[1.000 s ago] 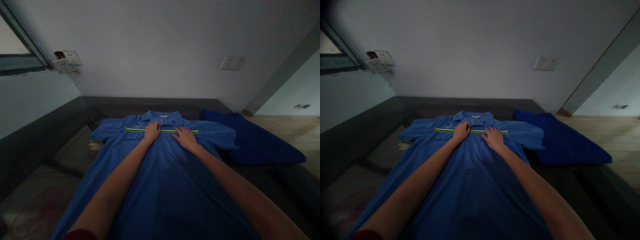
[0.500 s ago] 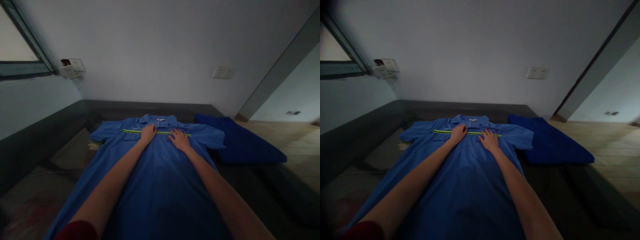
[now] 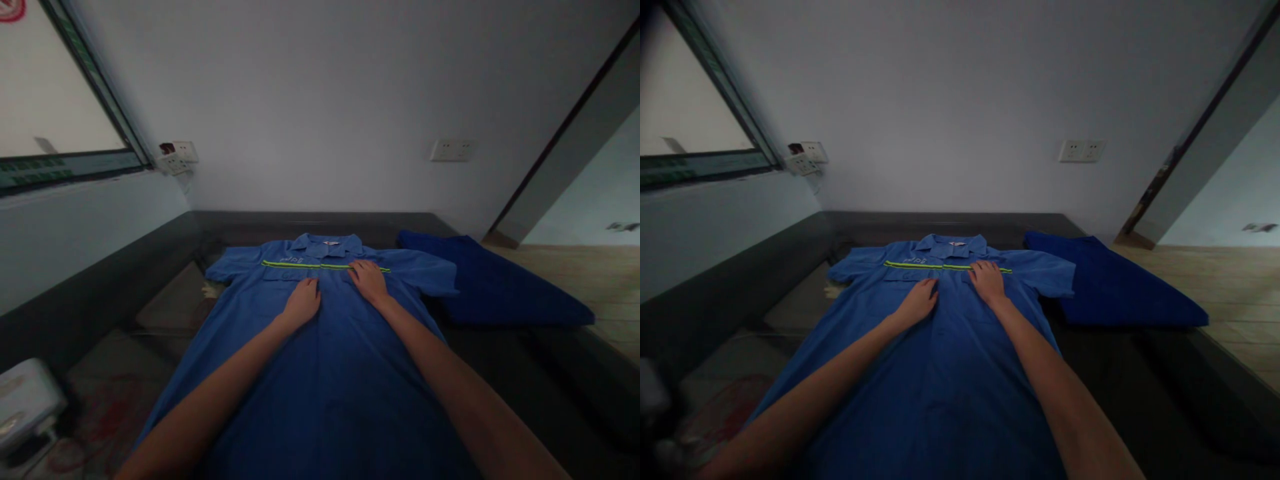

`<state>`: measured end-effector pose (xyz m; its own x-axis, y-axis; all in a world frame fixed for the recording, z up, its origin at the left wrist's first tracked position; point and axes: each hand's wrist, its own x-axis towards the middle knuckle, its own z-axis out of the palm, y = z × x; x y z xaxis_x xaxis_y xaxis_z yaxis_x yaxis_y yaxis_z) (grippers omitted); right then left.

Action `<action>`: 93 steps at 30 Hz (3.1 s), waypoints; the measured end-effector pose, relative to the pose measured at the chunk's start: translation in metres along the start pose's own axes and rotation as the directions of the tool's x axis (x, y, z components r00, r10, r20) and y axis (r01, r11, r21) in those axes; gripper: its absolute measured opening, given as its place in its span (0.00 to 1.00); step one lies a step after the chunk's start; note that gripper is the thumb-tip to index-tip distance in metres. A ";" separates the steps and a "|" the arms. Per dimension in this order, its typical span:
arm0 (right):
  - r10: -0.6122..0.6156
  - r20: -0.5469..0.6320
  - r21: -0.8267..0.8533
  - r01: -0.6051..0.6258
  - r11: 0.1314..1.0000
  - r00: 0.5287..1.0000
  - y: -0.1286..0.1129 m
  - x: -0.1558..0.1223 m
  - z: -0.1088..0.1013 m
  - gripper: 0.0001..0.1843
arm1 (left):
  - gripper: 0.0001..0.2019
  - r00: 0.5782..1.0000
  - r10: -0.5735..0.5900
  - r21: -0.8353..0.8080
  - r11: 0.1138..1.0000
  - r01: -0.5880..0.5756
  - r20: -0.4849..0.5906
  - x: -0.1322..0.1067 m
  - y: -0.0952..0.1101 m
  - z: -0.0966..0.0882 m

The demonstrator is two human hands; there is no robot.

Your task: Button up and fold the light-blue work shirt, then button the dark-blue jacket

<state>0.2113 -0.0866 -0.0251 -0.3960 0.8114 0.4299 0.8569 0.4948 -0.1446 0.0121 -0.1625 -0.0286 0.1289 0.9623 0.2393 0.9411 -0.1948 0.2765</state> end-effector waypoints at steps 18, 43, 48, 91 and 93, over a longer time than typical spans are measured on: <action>-0.128 0.112 0.146 0.112 0.983 0.985 -0.036 -0.034 -0.009 0.18 | 0.27 0.981 0.040 0.130 0.989 -0.066 0.191 -0.032 -0.007 -0.010; 0.179 0.088 0.284 -0.197 0.938 0.980 -0.089 -0.033 0.003 0.12 | 0.13 0.975 -0.056 -0.302 0.953 -0.012 -0.215 -0.014 0.006 0.004; 0.264 0.068 0.438 -0.266 0.859 0.962 -0.077 -0.027 0.008 0.08 | 0.10 0.982 -0.077 -0.268 0.963 0.029 -0.170 -0.013 0.006 0.006; 0.195 0.286 0.813 -0.345 0.469 0.938 -0.058 -0.020 0.010 0.17 | 0.12 0.987 -0.127 -0.254 0.962 0.099 -0.098 -0.006 0.009 0.006; 0.203 0.272 0.784 -0.339 0.520 0.941 -0.063 -0.020 0.012 0.23 | 0.14 0.986 -0.124 -0.292 0.952 0.086 -0.114 -0.004 0.006 0.007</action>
<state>0.1612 -0.1304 -0.0352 -0.2888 0.9482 0.1323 0.3210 0.2261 -0.9197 0.0199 -0.1663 -0.0345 -0.0248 0.9512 0.3076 0.8159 -0.1585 0.5560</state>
